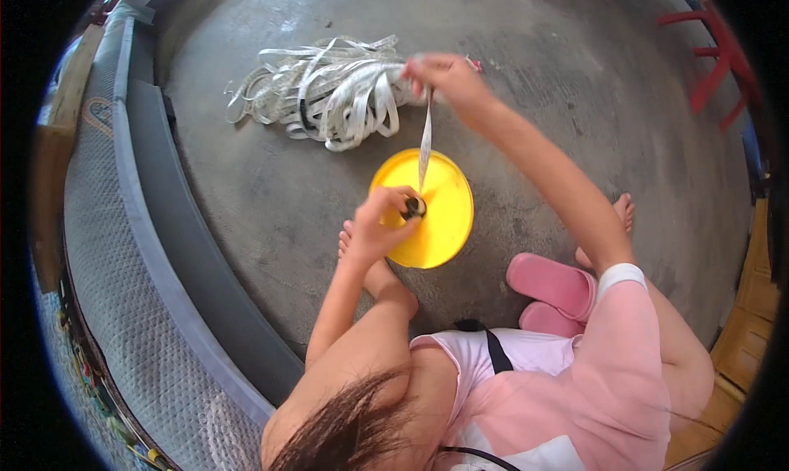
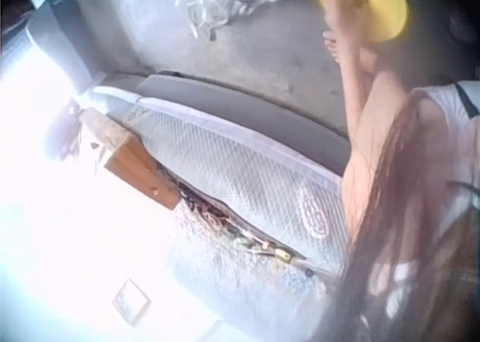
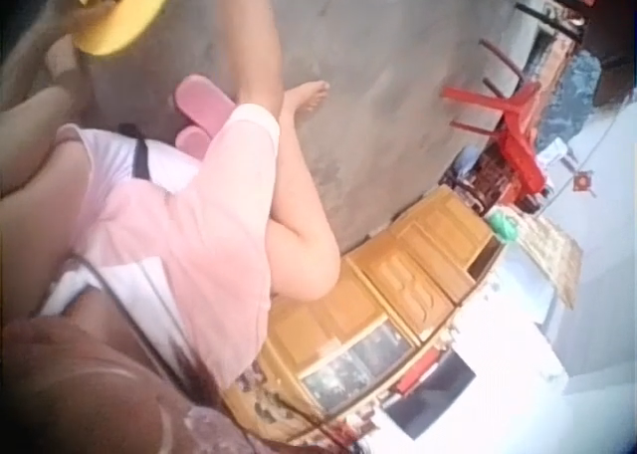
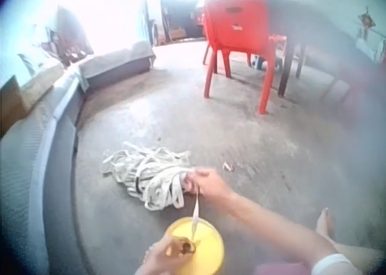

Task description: The person sits on the floor and assembles a measuring tape into a yellow plastic reel by hand, handling a black hub and threading the tape through the reel casing.

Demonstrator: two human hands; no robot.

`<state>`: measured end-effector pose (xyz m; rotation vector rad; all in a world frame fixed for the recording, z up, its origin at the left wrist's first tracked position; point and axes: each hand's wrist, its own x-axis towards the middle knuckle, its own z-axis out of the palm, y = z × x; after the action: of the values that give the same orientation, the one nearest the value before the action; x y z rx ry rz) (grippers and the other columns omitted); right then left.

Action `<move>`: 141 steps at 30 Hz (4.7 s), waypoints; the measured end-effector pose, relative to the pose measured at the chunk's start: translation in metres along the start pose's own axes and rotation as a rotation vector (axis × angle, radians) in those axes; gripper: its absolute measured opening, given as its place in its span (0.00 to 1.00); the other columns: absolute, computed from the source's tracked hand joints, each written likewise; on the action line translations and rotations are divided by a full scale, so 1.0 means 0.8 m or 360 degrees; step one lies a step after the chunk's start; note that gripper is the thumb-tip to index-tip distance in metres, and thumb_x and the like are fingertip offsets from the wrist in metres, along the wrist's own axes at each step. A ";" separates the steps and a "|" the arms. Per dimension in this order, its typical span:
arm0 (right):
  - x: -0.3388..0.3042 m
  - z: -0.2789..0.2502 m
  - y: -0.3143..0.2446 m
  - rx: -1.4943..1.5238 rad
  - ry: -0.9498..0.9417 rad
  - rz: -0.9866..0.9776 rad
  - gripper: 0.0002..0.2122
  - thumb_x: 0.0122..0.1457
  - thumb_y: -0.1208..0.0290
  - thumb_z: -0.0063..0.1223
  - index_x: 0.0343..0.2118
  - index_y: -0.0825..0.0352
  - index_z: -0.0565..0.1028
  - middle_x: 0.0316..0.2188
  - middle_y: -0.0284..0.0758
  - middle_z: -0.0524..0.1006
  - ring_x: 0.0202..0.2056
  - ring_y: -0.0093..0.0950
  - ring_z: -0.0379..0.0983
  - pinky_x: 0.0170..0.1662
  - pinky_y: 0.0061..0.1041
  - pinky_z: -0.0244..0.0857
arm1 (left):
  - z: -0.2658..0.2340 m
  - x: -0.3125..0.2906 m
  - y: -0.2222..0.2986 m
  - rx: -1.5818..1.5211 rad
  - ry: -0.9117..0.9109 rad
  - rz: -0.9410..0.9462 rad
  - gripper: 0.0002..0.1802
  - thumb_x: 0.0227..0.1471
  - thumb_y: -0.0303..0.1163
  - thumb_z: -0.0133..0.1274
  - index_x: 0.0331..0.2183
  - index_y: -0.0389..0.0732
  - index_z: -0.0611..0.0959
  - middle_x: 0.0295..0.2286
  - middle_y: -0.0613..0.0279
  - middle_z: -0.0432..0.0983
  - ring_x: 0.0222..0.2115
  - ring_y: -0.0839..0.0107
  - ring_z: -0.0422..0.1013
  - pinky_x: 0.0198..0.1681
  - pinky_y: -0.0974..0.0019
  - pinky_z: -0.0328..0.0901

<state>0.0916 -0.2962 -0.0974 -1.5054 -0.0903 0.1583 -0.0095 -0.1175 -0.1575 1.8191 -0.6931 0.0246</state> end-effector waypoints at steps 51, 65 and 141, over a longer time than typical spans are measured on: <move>-0.180 0.033 0.154 -0.1107 0.0079 0.0330 0.09 0.35 0.71 0.46 0.22 0.67 0.71 0.20 0.36 0.72 0.24 0.31 0.68 0.29 0.25 0.62 | 0.067 -0.041 -0.052 0.0461 -0.0305 -0.0350 0.20 0.24 0.26 0.56 0.28 0.37 0.71 0.25 0.58 0.64 0.24 0.65 0.64 0.26 0.70 0.61; -0.177 0.023 0.152 -0.1110 0.0094 0.0156 0.07 0.37 0.73 0.48 0.23 0.68 0.71 0.19 0.37 0.72 0.24 0.30 0.69 0.29 0.23 0.62 | 0.035 -0.005 -0.051 0.0414 -0.1006 -0.0257 0.17 0.32 0.27 0.52 0.32 0.41 0.71 0.24 0.58 0.62 0.24 0.64 0.65 0.27 0.67 0.61; -0.153 0.026 0.174 -0.1652 -0.0035 -0.0299 0.13 0.33 0.69 0.52 0.23 0.71 0.67 0.21 0.44 0.67 0.26 0.40 0.64 0.29 0.31 0.58 | -0.088 -0.141 0.103 0.0028 0.1193 -0.0626 0.09 0.39 0.28 0.47 0.28 0.36 0.72 0.22 0.61 0.69 0.22 0.77 0.66 0.27 0.75 0.61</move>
<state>-0.0391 -0.2874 -0.2302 -2.5143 -0.3718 -0.0430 -0.1192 -0.0216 -0.0996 1.7541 0.1929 0.4281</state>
